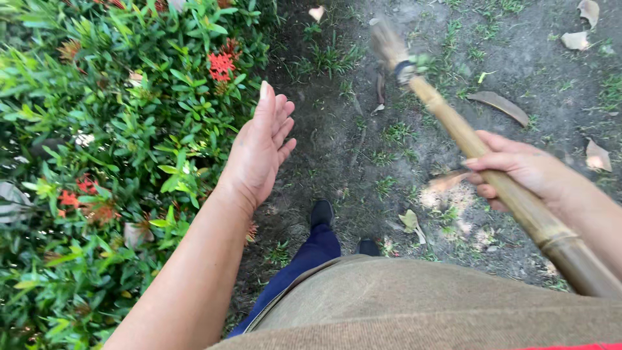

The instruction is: The person sweeps dry leaves and debris across a dirt ground using a long-handled broom made of twigs, moving along a garden border with red flowers.

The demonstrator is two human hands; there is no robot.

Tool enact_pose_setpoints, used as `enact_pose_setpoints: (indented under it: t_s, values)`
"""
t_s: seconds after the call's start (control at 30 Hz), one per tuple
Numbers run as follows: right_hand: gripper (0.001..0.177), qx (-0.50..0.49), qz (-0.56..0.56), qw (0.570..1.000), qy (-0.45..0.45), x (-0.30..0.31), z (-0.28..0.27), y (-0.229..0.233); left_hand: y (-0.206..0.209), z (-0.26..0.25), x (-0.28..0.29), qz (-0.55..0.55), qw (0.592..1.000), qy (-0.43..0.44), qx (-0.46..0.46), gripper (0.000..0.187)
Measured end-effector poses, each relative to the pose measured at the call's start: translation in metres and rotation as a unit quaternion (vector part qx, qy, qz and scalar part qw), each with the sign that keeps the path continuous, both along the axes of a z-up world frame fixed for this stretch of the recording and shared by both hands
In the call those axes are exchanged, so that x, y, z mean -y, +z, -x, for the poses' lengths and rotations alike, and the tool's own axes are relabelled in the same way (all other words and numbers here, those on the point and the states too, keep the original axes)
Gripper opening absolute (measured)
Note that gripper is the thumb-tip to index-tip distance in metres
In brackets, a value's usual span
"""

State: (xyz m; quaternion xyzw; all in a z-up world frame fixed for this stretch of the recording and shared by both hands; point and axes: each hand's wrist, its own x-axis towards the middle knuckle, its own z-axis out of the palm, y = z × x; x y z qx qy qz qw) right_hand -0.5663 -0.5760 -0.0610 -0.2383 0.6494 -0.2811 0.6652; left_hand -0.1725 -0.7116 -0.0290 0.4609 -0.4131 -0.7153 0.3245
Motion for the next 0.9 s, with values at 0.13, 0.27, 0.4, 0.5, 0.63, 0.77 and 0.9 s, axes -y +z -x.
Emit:
enact_pose_setpoints:
  t_s: [0.13,0.27,0.4,0.5,0.63,0.77,0.9]
  values:
    - [0.079,0.043,-0.073,0.996,0.005,0.048,-0.091,-0.003,0.001,-0.016,0.019,-0.007,1.0,-0.008,0.029,0.11]
    - [0.087,0.103,-0.083,0.989,0.063,0.086,-0.163,-0.035,0.003,-0.043,0.035,-0.012,0.998,-0.024,0.059,0.109]
    - [0.088,0.076,-0.111,0.984,0.118,0.112,-0.189,-0.073,0.005,-0.069,0.056,-0.002,0.997,-0.022,0.073,0.108]
    - [0.091,0.053,-0.119,0.988,0.084,0.109,-0.158,-0.098,0.005,-0.078,0.073,-0.007,0.998,-0.013,0.059,0.108]
    - [0.072,-0.018,-0.128,0.991,-0.015,0.102,-0.048,-0.131,0.002,-0.075,0.088,-0.009,0.999,-0.01,0.035,0.107]
    - [0.058,-0.047,-0.086,0.994,-0.041,0.081,0.081,-0.132,-0.009,-0.067,0.091,-0.027,0.999,-0.027,0.023,0.108]
    - [0.07,0.002,-0.013,0.996,-0.087,0.078,0.085,-0.076,-0.013,-0.039,0.105,-0.047,0.997,-0.046,0.031,0.108]
